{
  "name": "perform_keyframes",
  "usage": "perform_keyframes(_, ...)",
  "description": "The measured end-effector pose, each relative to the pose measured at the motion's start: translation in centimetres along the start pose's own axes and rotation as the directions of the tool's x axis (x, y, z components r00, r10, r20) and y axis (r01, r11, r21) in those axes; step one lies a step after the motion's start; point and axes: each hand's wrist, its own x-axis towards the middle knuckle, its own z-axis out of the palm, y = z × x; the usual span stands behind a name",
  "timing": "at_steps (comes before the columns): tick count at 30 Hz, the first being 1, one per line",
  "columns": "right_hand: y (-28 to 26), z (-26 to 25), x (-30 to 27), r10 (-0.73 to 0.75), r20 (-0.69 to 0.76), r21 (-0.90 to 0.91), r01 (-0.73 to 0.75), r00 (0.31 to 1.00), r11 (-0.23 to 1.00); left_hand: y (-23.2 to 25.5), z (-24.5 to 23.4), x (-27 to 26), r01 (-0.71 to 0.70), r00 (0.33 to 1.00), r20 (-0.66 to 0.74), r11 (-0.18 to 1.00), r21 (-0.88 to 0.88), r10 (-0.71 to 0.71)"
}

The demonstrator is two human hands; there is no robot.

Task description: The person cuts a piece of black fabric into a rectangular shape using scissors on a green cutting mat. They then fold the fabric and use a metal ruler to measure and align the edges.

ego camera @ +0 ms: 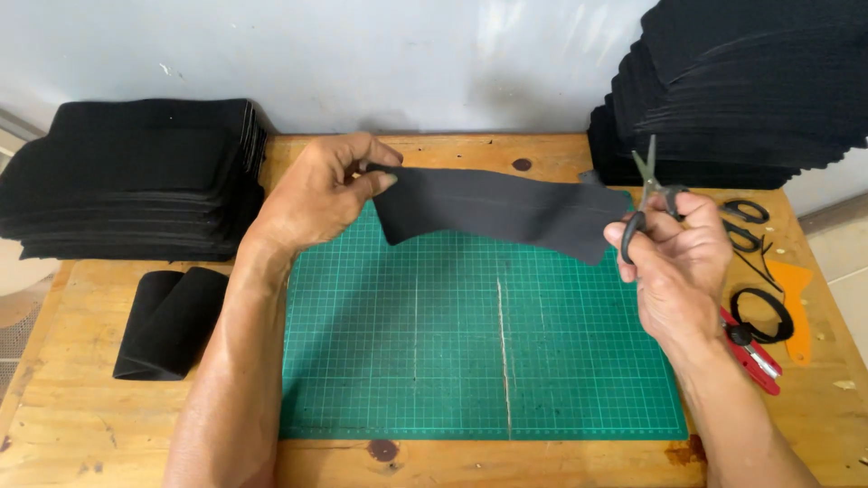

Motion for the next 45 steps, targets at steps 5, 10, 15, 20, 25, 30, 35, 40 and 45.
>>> perform_keyframes(5,-2.3,-0.3,-1.0,-0.118,0.018,0.009,0.118,0.993,0.993,2.7,0.1,-1.5,-0.164,0.976,-0.119,0.973,0.164,0.184)
perform_keyframes(10,-3.4,-1.3,-1.0,-0.028,0.155,0.066,0.018,0.988,0.998,4.0,0.1,-2.2,-0.175,0.984,-0.056,0.983,-0.058,0.171)
perform_keyframes(15,-0.5,-0.9,-0.1,-0.163,0.064,-0.059,0.166,0.985,0.984,2.7,0.5,-2.6,-0.335,0.930,-0.212,0.931,-0.147,0.301)
perform_keyframes(20,1.1,-0.7,-0.6,-0.171,0.082,-0.115,0.180,0.982,0.977,2.3,2.5,-2.8,0.076,0.945,-0.285,0.956,-0.283,-0.159)
perform_keyframes(25,2.3,-0.5,-0.4,-0.072,0.130,-0.185,0.096,0.989,0.978,-4.1,4.9,-2.6,0.115,0.938,-0.207,0.812,-0.572,-0.278)
perform_keyframes(30,6.0,-1.2,0.3,-0.087,0.199,-0.263,0.139,0.976,0.955,-7.5,7.2,-3.3,0.045,0.909,-0.300,0.784,-0.619,-0.289)
perform_keyframes(35,4.5,-0.5,0.2,0.054,0.176,-0.263,-0.006,0.983,0.965,-8.9,8.0,-3.6,0.012,0.919,-0.296,0.767,-0.642,-0.261)
perform_keyframes(40,3.8,-0.5,0.3,0.145,0.123,-0.321,-0.099,0.982,0.942,-9.0,7.5,-4.0,-0.035,0.935,-0.288,0.756,-0.653,-0.206)
perform_keyframes(45,3.5,-1.4,0.6,0.266,0.215,-0.335,-0.185,0.940,0.924,-2.8,4.4,-6.0,0.311,0.951,0.061,0.929,-0.200,-0.304)
